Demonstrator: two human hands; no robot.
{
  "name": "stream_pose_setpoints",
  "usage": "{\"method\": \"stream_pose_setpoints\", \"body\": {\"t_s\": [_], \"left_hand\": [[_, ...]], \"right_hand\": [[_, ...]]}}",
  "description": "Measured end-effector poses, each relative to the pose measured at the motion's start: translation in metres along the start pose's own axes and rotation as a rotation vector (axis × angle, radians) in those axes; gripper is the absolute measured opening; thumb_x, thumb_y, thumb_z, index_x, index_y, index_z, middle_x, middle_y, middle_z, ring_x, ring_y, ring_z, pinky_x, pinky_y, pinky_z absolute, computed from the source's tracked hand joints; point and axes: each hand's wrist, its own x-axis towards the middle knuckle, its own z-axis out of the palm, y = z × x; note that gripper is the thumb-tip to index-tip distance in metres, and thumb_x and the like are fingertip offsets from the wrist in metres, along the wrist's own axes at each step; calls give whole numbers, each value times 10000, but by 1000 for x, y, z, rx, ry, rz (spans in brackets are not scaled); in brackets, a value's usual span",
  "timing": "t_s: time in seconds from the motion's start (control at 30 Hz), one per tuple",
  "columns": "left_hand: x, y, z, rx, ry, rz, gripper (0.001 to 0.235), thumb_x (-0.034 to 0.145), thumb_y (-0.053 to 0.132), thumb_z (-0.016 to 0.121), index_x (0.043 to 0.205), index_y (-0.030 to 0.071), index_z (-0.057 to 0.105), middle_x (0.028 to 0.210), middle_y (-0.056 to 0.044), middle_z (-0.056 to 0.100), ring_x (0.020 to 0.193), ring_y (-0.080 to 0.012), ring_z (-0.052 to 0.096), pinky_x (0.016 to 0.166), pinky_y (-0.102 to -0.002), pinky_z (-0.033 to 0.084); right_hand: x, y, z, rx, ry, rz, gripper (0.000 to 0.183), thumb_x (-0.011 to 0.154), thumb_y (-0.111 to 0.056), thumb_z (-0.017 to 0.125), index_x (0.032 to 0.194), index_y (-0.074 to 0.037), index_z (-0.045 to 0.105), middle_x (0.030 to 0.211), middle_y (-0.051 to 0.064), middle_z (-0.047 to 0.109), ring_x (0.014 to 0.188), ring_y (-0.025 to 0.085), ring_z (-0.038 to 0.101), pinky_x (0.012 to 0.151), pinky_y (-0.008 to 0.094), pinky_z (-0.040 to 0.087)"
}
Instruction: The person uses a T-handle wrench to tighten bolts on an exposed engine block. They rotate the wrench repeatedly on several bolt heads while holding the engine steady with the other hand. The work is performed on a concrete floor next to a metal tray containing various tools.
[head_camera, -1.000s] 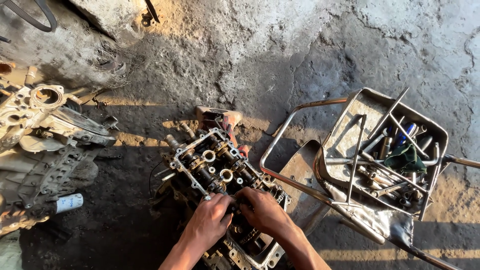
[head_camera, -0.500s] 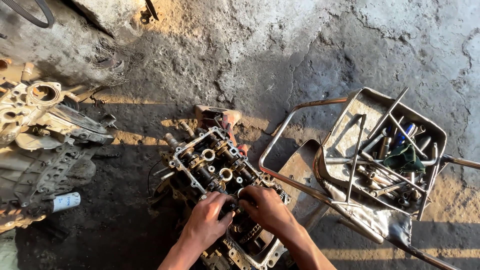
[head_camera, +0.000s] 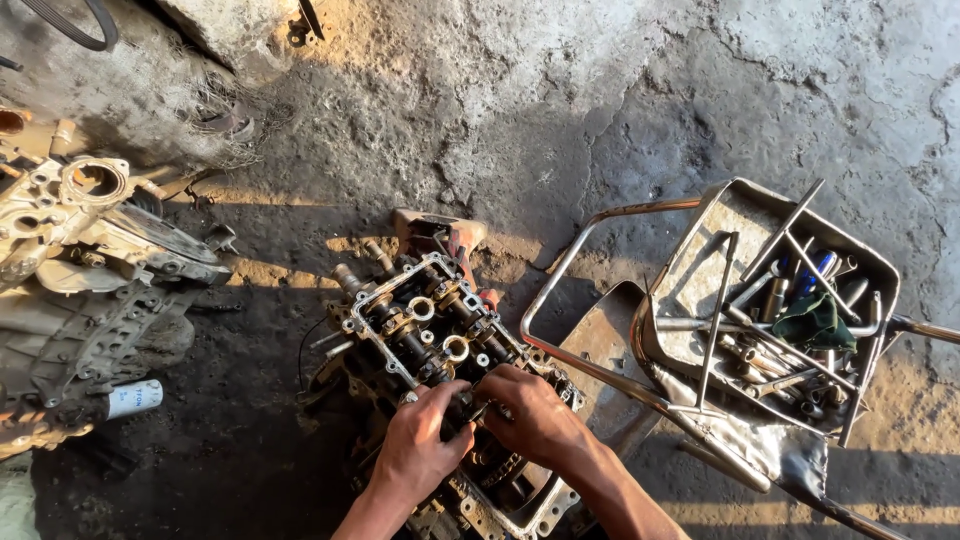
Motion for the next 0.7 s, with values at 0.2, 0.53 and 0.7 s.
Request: {"method": "stream_pose_setpoints", "body": {"t_s": [0.2, 0.53, 0.7], "left_hand": [[2, 8, -6, 49, 33, 72, 729, 825, 232, 836, 1450, 146, 470, 1059, -198, 744, 911, -362, 763, 785, -485, 678], [3, 12, -7, 30, -3, -70, 766, 825, 245, 828, 1489, 233, 446, 1184, -127, 739, 1124, -343, 708, 1013, -542, 551], [4, 6, -5, 11, 22, -35, 785, 816, 301, 846, 1488, 226, 446, 1084, -89, 765, 948, -252, 788, 798, -418, 688]], "right_hand": [[0, 13, 27, -173, -95, 323, 187, 1089, -280, 488, 939, -170, 472, 767, -35, 504, 570, 104, 411, 519, 286, 451], [0, -6, 10, -174, -151, 392, 186, 1056, -315, 576, 1092, -149, 499, 852, 4, 584, 656, 132, 512, 578, 307, 498], [-3, 1, 13, -134, -71, 290, 120, 993, -75, 536, 1067, -112, 624, 952, 35, 660, 733, 161, 624, 660, 306, 562]]}}
